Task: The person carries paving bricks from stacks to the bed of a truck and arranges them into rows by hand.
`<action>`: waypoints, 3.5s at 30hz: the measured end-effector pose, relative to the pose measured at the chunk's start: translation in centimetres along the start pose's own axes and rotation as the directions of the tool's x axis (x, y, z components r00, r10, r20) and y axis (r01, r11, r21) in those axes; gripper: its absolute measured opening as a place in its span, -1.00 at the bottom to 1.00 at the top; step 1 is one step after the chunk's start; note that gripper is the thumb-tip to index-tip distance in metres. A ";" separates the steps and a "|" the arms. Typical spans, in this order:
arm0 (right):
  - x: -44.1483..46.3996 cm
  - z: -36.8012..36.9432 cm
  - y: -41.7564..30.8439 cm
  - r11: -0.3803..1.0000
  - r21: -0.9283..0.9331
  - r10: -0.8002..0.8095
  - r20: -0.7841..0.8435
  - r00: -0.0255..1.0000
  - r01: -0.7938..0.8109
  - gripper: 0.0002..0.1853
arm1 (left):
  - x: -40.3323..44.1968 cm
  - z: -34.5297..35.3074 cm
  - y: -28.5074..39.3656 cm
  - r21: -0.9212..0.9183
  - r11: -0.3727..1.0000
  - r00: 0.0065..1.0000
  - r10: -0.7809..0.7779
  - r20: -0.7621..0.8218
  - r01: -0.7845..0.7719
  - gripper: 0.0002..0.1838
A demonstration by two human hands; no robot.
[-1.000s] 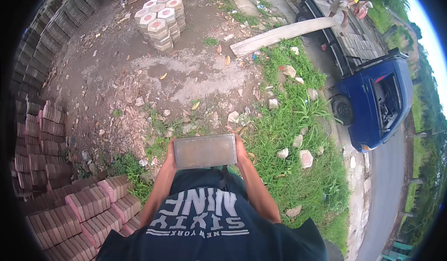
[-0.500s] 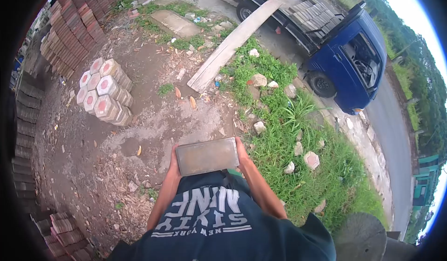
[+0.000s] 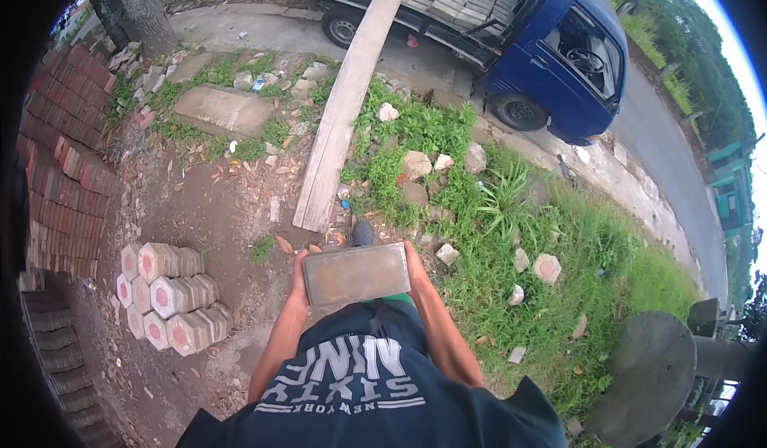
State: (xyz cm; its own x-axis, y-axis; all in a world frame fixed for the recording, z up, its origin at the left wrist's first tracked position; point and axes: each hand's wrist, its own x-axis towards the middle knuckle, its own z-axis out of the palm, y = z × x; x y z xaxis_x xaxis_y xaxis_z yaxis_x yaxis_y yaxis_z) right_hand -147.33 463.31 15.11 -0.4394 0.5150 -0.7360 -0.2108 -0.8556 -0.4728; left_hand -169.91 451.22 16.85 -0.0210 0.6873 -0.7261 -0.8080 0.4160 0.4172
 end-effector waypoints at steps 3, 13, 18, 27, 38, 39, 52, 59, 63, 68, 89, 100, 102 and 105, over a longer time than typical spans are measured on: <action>4.9 3.0 -5.2 0.999 0.040 -0.035 0.000 0.999 0.035 -0.50 | 3.8 3.5 7.3 0.034 0.999 0.999 -0.036 -0.027 0.037 -0.14; 21.0 15.2 -24.3 0.999 0.034 -0.012 -0.105 0.994 0.016 -0.52 | 20.0 10.9 30.1 0.029 0.996 0.994 -0.089 0.066 0.087 -0.16; 31.8 20.7 -33.1 0.996 0.087 -0.019 -0.138 0.990 0.031 -0.50 | 31.1 14.3 42.5 0.068 0.991 0.992 -0.116 0.052 0.113 -0.15; 41.7 34.3 -52.8 0.974 0.181 -0.095 -0.234 0.968 0.139 -0.45 | 43.4 25.9 66.6 0.210 0.960 0.975 -0.207 0.079 0.186 -0.16; 62.5 37.9 -75.3 0.939 0.261 -0.156 -0.263 0.952 0.226 -0.53 | 64.1 40.1 85.7 0.286 0.935 0.973 -0.230 0.031 0.211 -0.18; 63.5 38.8 -78.1 0.940 0.263 -0.149 -0.263 0.953 0.219 -0.53 | 66.1 41.5 87.7 0.298 0.932 0.973 -0.229 0.038 0.208 -0.18; 76.5 44.1 -105.3 0.959 0.243 -0.102 -0.186 0.977 0.146 -0.47 | 80.6 60.2 107.5 0.215 0.946 0.961 -0.265 0.078 0.244 -0.15; 85.4 47.9 -122.9 0.987 0.138 -0.038 -0.295 0.955 0.082 -0.48 | 93.0 69.8 117.5 0.139 0.962 0.966 -0.249 0.071 0.237 -0.21; 89.0 51.3 -133.3 0.991 0.102 -0.054 -0.268 0.962 0.084 -0.45 | 97.9 76.1 124.9 0.175 0.959 0.971 -0.233 0.051 0.221 -0.18; 92.5 56.4 -145.0 0.986 0.063 -0.133 -0.269 0.954 0.155 -0.47 | 101.1 83.2 134.0 0.081 0.981 0.978 -0.186 0.091 0.179 -0.16; 135.2 63.0 -182.3 0.965 -0.114 -0.251 -0.131 0.959 0.237 -0.28 | 147.2 97.5 164.1 0.120 0.993 0.999 0.014 0.051 -0.020 -0.30; 143.8 64.7 -192.9 0.933 0.292 -0.115 -0.304 0.946 0.208 -0.36 | 161.3 108.8 176.0 0.333 0.913 0.968 -0.250 -0.005 0.237 -0.32; 146.1 64.1 -195.3 0.909 0.320 -0.140 -0.368 0.919 0.266 -0.36 | 165.7 110.2 177.2 0.367 0.886 0.950 -0.312 0.020 0.284 -0.31; 148.5 63.7 -197.9 0.873 0.326 -0.169 -0.495 0.852 0.363 -0.34 | 170.7 115.1 179.9 0.452 0.827 0.914 -0.401 0.060 0.333 -0.29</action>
State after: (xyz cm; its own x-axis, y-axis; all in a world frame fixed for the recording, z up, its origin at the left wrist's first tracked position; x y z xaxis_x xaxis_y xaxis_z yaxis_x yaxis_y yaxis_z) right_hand -226.53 705.74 30.21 0.0929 0.6099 -0.7870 -0.6282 -0.5773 -0.5216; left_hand -251.06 711.95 30.83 0.3401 0.4976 -0.7979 -0.4091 0.8423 0.3509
